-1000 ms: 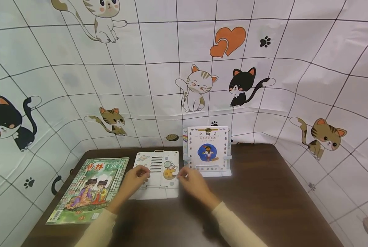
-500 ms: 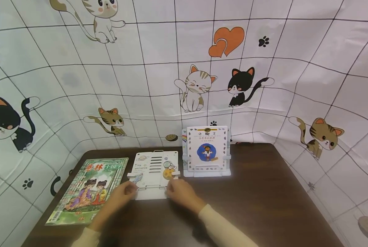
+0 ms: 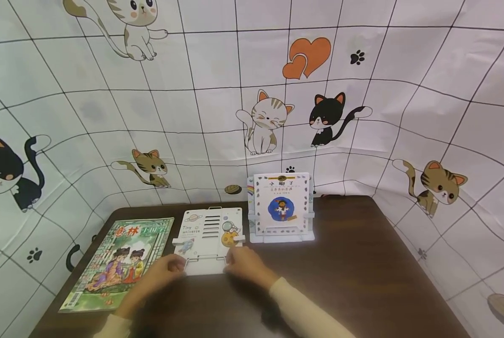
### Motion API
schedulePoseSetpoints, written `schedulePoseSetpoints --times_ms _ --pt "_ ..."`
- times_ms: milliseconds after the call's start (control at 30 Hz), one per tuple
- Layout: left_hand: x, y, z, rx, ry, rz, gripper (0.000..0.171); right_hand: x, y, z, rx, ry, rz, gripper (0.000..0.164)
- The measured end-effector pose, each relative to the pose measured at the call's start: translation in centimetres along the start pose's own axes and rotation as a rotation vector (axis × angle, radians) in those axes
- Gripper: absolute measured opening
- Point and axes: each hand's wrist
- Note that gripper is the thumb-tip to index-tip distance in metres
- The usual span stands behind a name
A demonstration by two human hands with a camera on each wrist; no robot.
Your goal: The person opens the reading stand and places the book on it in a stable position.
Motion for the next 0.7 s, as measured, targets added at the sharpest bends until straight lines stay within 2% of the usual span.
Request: schedulePoseSetpoints --times_ms 233,467,700 --pt "-0.04 -0.01 0.29 0.032 -0.06 0.006 0.024 -0.18 -0.06 -0.16 -0.007 0.002 -0.012 0.025" --pt "-0.02 0.01 0.64 0.056 -0.068 0.021 0.024 -0.26 0.11 -0.19 -0.029 -0.011 -0.008 0.025" --pt "0.02 0.15 0.7 0.081 -0.087 0.028 0.024 -0.3 0.29 0.07 -0.001 -0.046 0.006 0.026"
Point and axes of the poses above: each hand's wrist, its own x-axis away from the middle knuckle, its own y-axis out of the palm, z = x × y, and after that the axes turned 4 degrees about -z, right-handed
